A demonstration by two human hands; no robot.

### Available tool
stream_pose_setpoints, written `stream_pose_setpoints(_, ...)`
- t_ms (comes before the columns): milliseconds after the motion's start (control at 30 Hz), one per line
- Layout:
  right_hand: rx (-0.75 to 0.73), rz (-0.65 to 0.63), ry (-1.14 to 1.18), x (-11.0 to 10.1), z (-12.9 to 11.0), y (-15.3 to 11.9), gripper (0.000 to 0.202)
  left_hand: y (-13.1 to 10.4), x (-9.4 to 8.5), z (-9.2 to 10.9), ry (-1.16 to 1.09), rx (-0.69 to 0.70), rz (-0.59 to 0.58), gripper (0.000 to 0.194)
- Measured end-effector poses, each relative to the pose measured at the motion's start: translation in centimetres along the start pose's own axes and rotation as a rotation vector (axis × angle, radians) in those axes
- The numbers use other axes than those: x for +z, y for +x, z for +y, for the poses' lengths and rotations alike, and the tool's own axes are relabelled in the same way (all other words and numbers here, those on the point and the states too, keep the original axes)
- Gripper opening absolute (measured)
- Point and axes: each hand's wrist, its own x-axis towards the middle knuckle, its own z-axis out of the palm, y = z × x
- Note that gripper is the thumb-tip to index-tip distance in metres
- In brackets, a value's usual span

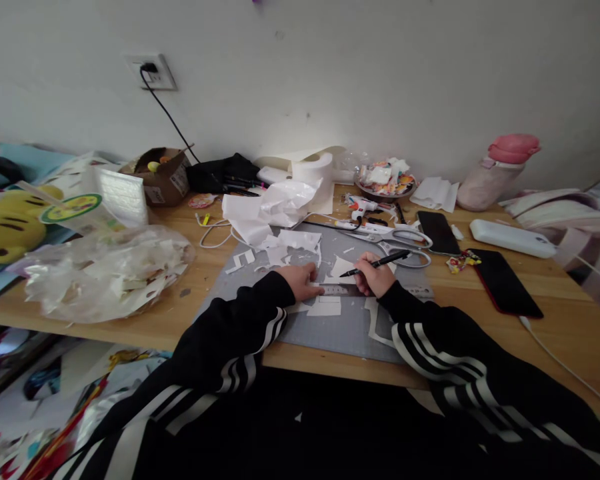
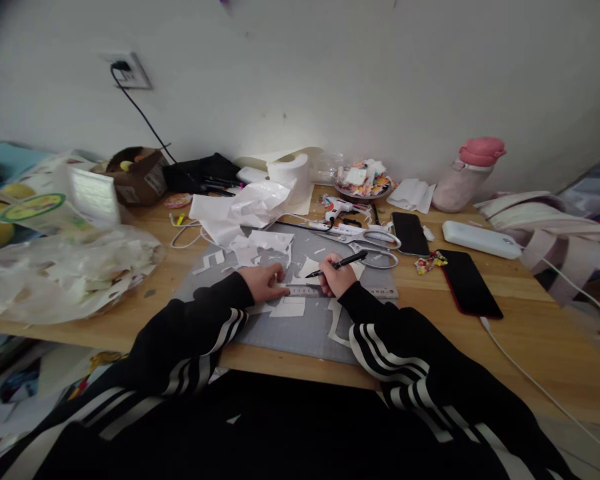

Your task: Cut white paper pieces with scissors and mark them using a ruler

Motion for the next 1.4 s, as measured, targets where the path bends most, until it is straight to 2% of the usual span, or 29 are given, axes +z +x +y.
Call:
stream_pose_setpoints(67, -0.025, -0.017, -0.005, -0.3, 0.0, 0.2, 0.019, 0.0, 0.0, 0.0, 0.002, -0.003, 0.000, 0.032)
stream_pose_setpoints(133, -0.134, -0.075, -0.108, -0.9, 0.0, 0.5, 0.022, -0.1, -0.1, 0.1, 0.001, -0.003, -0.002, 0.033)
stream_pose_setpoints(233, -0.403, -0.249, -0.443, -2.1, -0.3, 0.8, 0.021, -0.1, -0.1, 0.1, 0.006, -0.006, -0.013, 0.033)
stream_pose_setpoints(300, -0.520, -0.358, -0.689, -3.0, -0.7, 1.0, 0.015, -0.1, -0.1, 0.1, 0.011, -0.007, -0.014, 0.034)
stream_pose_setpoints(433, -0.584, -0.420, -1.027, -3.8, -1.2, 0.8, 0.009, -0.1, -0.1, 0.1, 0.020, 0.005, -0.004, 0.033)
stream_pose_setpoints(533, -0.580, -0.456, -1.128, -3.9, -1.3, 0.2, 0.021, 0.0, 0.0, 0.0, 0.020, 0.013, -0.008, 0.030)
stream_pose_setpoints(633, -0.590, -0.484, -1.145, -3.7, -1.2, -0.1, 0.018, 0.1, 0.1, -0.1, 0.032, 0.015, 0.005, 0.026)
stream_pose_setpoints(833, -0.598, -0.417, -1.084, -3.3, -0.3, 0.0, 0.021, 0.3, 0.6, -0.4, 0.086, 0.019, 0.047, 0.028)
stream_pose_setpoints(1200, -0.384, -0.432, -0.735, -4.0, -0.2, 0.6, 0.031, 0.2, 0.4, -0.2, 0.073, 0.006, 0.058, 0.025)
stream_pose_setpoints(1400, -0.264, -0.457, -0.532, -5.4, -1.6, 0.6, 0.030, 0.3, 0.7, -0.4, 0.011, 0.015, 0.063, 0.023)
